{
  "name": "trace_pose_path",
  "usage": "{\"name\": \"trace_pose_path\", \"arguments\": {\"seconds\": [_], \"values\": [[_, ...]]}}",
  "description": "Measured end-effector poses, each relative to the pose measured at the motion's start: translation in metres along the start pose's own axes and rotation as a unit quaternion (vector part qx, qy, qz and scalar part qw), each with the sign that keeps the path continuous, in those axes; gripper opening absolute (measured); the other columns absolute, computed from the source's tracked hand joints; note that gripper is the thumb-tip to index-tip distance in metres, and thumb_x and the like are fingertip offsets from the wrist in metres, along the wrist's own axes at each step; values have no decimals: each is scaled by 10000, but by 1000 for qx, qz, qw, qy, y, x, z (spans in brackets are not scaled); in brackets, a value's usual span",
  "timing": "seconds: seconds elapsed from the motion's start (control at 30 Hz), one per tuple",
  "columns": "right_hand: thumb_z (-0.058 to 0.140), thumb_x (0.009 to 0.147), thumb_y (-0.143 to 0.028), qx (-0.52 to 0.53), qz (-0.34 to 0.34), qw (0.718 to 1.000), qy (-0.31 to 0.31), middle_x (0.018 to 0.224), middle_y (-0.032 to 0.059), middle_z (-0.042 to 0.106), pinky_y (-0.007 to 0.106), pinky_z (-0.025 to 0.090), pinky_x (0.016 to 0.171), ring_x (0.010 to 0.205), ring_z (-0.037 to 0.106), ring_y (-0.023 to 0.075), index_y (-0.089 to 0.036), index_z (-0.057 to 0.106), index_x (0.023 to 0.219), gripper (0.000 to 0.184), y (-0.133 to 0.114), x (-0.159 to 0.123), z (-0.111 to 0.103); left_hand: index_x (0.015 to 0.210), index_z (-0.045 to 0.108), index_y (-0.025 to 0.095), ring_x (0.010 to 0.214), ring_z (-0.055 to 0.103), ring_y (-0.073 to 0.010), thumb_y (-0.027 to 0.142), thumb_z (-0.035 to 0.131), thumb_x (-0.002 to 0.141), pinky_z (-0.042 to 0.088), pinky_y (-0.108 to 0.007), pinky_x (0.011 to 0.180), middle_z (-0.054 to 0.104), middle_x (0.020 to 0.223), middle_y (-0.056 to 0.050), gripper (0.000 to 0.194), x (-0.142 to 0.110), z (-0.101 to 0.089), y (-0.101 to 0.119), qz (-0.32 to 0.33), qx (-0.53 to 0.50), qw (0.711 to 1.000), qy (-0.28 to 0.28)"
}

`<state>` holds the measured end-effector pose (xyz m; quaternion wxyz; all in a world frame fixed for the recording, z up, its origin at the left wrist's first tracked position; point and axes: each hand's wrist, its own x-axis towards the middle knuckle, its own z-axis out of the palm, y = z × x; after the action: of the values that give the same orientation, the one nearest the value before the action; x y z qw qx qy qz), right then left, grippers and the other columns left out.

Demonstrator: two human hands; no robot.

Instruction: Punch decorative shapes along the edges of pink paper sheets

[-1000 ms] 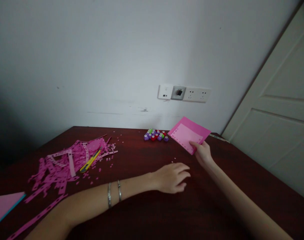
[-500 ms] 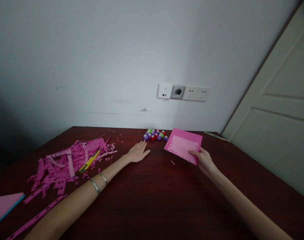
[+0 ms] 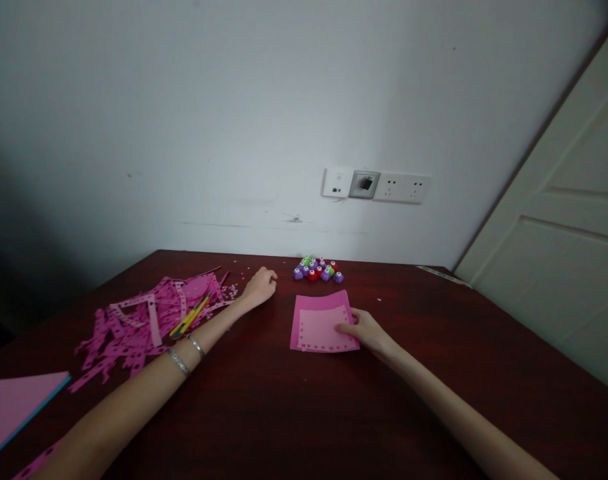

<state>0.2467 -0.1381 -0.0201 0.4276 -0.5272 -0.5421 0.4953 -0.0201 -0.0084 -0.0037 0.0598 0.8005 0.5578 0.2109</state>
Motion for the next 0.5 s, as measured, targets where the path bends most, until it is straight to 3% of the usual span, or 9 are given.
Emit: {"name": "trace_pose_path", "arguments": {"seconds": [0.13,0.23,0.37,0.5], "values": [[699,641,-319,-87,1,996,17,770,67,698,325,545,593,689,658,218,-125,649,911,336,4,7,-11,929,617,174,932,556,-181,183,431,761,412,-288,848,564,1019,-72,251,-10,-12,14,20,-10,1000,1],[706,636,-394,-124,30,990,63,668,62,667,306,529,463,574,640,209,-105,644,953,434,3,5,-20,941,611,191,897,571,-192,221,437,766,433,-307,790,563,1036,-72,249,-17,-35,12,14,44,999,-2],[767,559,-395,-149,27,981,122,611,42,644,242,465,349,403,568,140,-119,655,916,465,-5,0,-30,847,634,158,843,593,-267,280,497,731,444,-378,720,598,961,-128,217,-24,-76,-15,-36,166,985,-43],[729,590,-361,-197,21,973,118,637,63,659,266,488,366,464,603,178,-109,662,907,411,-16,-7,-34,669,634,161,774,596,-296,248,673,542,441,-401,694,629,707,-105,158,-34,-106,-54,-140,215,958,-129]]}}
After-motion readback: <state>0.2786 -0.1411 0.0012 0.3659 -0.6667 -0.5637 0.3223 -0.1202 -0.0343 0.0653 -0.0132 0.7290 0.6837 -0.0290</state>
